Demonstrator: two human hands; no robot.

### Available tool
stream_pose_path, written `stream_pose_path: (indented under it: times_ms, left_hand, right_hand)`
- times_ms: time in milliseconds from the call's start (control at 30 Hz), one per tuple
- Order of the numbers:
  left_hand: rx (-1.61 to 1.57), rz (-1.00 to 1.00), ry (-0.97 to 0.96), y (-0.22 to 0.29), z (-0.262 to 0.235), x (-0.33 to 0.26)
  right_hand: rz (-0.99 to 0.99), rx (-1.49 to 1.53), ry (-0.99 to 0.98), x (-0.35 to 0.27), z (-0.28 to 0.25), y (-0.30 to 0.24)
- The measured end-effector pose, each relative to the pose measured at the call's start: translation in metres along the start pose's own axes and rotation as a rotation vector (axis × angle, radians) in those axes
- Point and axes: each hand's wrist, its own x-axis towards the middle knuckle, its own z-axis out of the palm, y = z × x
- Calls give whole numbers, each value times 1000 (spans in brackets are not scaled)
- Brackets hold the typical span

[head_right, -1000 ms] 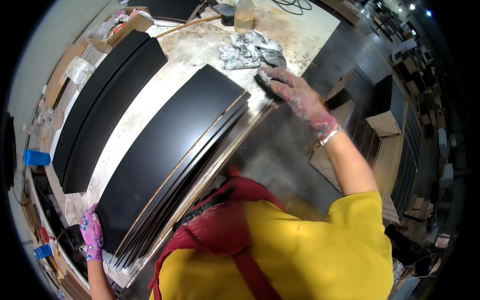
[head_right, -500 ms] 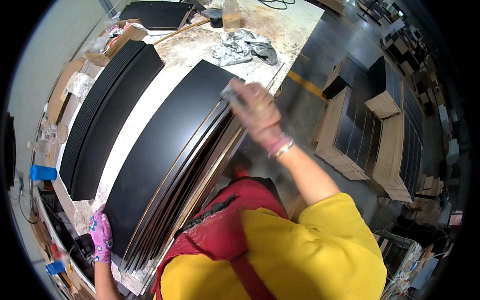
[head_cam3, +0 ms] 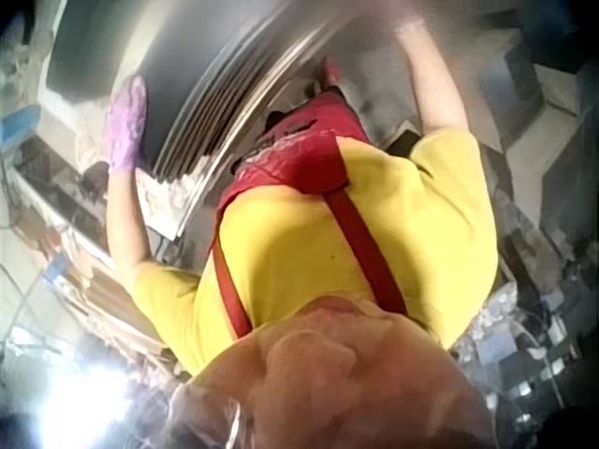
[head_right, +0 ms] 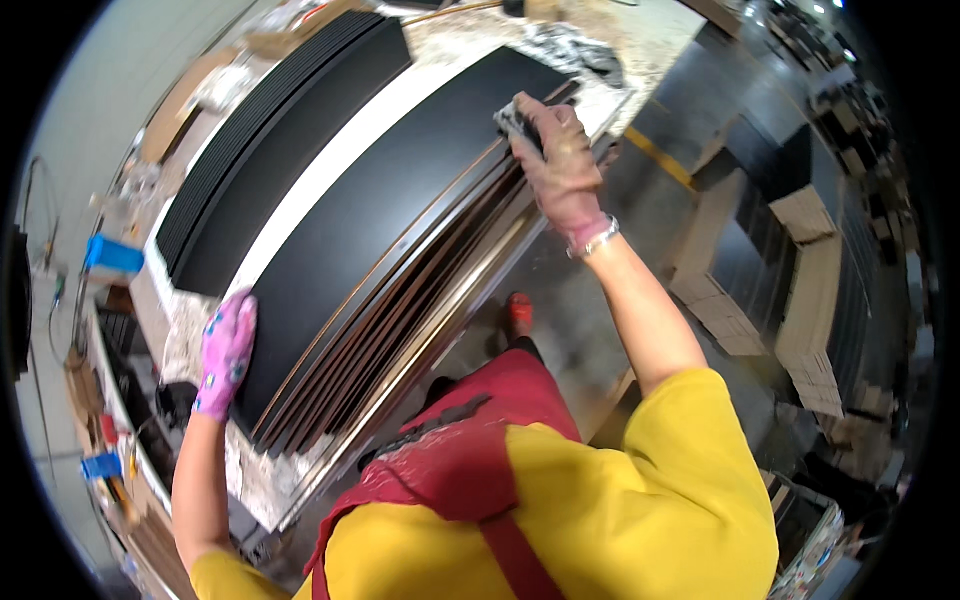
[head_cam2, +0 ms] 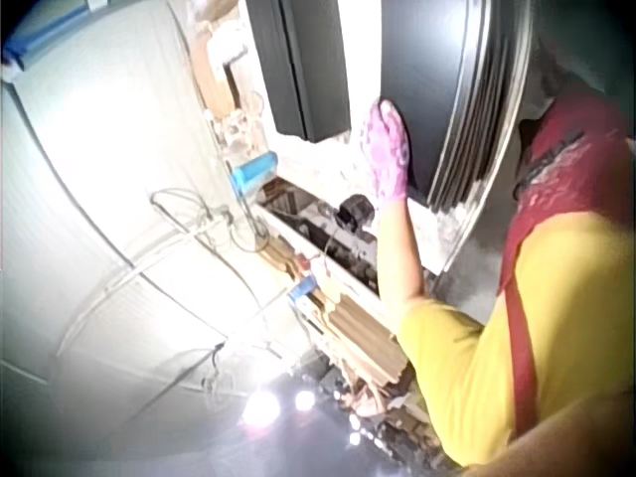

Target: The person wipes the edges and surfaces of black wooden panels with a small block or cloth, handling each panel from a stack one at a time.

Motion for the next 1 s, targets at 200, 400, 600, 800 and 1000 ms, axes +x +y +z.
stream_pose_path:
  times_ms: [200,400,600,800,1000]
  left_hand:
    - [-39,55,6,3,-9,-12]
    - [-79,130,40,-10,4,-4]
    - [-71,103,-24,-5,-6,-9]
    - [-172,162,100,-17,4,-13]
    - [156,195,237,65,10,-20]
  right_hand:
    - [-541,22,-342,-127,56,-163]
    - [-895,197,-509,-176,115,-269]
    - [-1021,357,-733,-172,97,-282]
    - [-627,582,-614,-80,78,-245]
    - [-399,661,-1130,5,136,-282]
